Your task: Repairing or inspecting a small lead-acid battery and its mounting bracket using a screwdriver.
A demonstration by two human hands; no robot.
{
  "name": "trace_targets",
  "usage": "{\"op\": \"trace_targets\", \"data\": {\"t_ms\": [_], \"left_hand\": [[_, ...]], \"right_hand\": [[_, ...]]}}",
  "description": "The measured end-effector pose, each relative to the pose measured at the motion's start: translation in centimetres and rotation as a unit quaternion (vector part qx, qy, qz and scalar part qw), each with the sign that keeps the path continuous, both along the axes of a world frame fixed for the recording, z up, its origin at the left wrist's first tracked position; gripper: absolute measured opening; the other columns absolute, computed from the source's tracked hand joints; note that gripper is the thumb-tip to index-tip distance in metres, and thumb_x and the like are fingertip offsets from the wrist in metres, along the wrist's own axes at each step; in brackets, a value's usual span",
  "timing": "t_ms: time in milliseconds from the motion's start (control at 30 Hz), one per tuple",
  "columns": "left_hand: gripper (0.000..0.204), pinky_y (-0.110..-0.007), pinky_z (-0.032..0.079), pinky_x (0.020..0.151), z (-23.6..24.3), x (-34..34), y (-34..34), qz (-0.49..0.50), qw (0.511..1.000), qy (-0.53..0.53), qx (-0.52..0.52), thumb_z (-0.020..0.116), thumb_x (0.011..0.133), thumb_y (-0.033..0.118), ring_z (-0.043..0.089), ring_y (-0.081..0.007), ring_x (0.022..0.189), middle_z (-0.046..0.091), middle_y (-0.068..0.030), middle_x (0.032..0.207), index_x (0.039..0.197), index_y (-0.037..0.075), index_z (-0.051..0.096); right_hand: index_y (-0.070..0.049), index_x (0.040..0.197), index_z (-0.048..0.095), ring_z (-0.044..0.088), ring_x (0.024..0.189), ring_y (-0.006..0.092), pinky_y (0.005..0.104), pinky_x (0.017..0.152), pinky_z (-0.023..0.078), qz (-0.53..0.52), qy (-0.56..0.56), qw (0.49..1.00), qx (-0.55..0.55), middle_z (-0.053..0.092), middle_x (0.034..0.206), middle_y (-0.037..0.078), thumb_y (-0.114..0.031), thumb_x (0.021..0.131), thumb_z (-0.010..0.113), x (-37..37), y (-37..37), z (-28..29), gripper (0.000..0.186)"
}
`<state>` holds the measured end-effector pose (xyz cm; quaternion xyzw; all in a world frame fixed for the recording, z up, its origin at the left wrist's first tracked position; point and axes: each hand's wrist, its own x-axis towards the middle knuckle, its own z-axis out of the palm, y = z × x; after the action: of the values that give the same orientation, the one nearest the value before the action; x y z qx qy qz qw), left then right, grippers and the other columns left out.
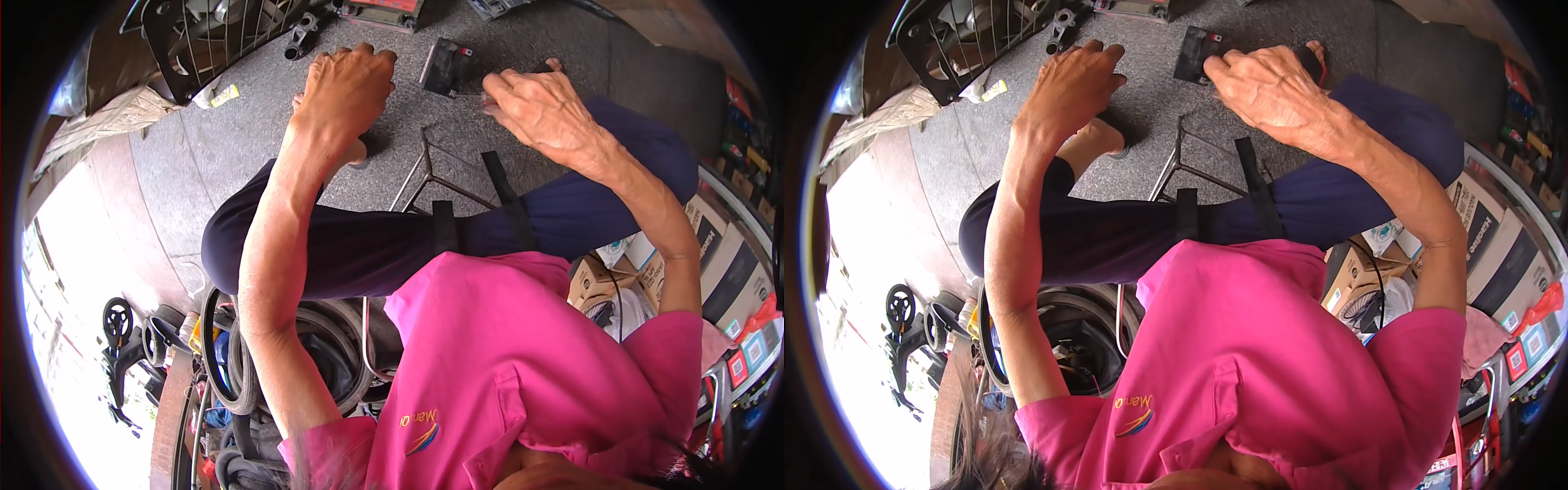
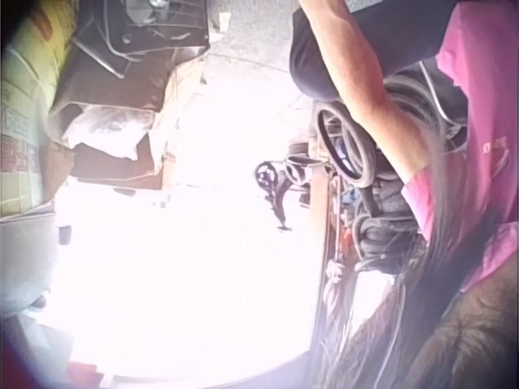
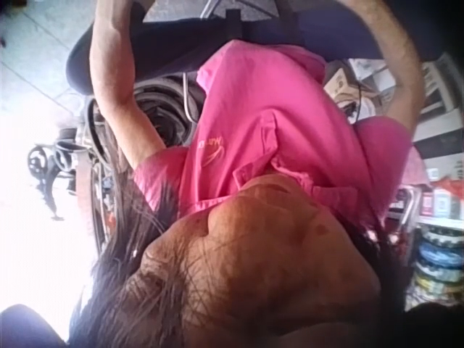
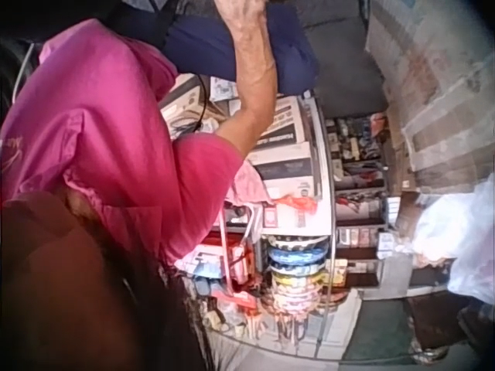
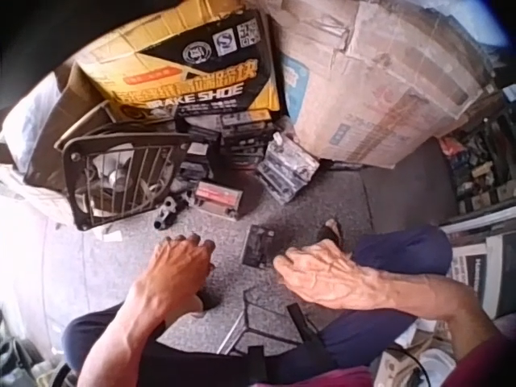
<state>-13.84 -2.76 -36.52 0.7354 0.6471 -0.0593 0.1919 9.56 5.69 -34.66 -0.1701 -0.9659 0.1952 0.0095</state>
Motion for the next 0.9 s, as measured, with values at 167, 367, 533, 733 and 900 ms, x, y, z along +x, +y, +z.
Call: {"op": "trace_targets", "data": {"t_ms": [167, 367, 533, 733, 900], "left_hand": [[0.023, -0.043, 0.047, 0.076, -0.5, 0.1, 0.0, -0.004, 1.000, 0.006, -0.006, 0.060, 0.083, 0.018, 0.060, -0.0334, 0.088, 0.060, -0.0171, 0.094, 0.099, 0.002, 0.057], [0.022, -0.043, 0.047, 0.077, 0.4, 0.9, 0.7, 0.003, 1.000, 0.009, -0.015, 0.059, 0.083, 0.018, 0.060, -0.0335, 0.088, 0.059, -0.0165, 0.093, 0.099, 0.002, 0.057], [0.022, -0.043, 0.047, 0.076, -1.3, 1.8, 1.0, 0.010, 1.000, -0.020, -0.014, 0.061, 0.082, 0.017, 0.061, -0.0341, 0.087, 0.061, -0.0175, 0.091, 0.099, 0.003, 0.058], [0.025, -0.043, 0.051, 0.067, -15.3, 7.6, -0.2, 0.205, 0.954, -0.220, -0.010, 0.064, 0.070, 0.014, 0.063, -0.0360, 0.077, 0.064, -0.0186, 0.079, 0.093, 0.006, 0.060], [0.023, -0.047, 0.049, 0.069, -16.4, 13.6, -1.4, 0.299, 0.910, -0.286, 0.035, 0.060, 0.074, 0.020, 0.060, -0.0394, 0.083, 0.059, -0.0203, 0.092, 0.090, 0.005, 0.053]], "right_hand": [[-0.001, 0.082, 0.054, 0.055, 0.074, 0.0220, 0.0354, 0.062, 0.046, 0.084, 0.056, 0.995, 0.023, 0.048, 0.080, 0.008, -0.007, 0.070, 0.058, 0.2, -0.1, -0.3, 0.014], [-0.002, 0.085, 0.055, 0.055, 0.071, 0.0220, 0.0371, 0.066, 0.046, 0.048, 0.023, 0.997, 0.054, 0.048, 0.077, 0.006, -0.008, 0.073, 0.059, 0.9, -0.4, -0.7, 0.014], [-0.002, 0.089, 0.053, 0.058, 0.066, 0.0214, 0.0384, 0.066, 0.047, -0.014, -0.060, 0.998, 0.030, 0.052, 0.072, 0.007, -0.015, 0.081, 0.058, 1.5, -0.9, -0.4, 0.016], [-0.004, 0.081, 0.051, 0.059, 0.054, 0.0207, 0.0361, 0.056, 0.047, -0.001, 0.036, 0.997, 0.074, 0.051, 0.060, 0.006, -0.023, 0.082, 0.063, 0.8, -0.4, -0.8, 0.022], [-0.001, 0.085, 0.054, 0.057, 0.067, 0.0181, 0.0291, 0.052, 0.050, 0.039, 0.051, 0.996, 0.058, 0.049, 0.075, 0.007, -0.003, 0.066, 0.062, 0.8, -1.2, -1.6, 0.021]]}}
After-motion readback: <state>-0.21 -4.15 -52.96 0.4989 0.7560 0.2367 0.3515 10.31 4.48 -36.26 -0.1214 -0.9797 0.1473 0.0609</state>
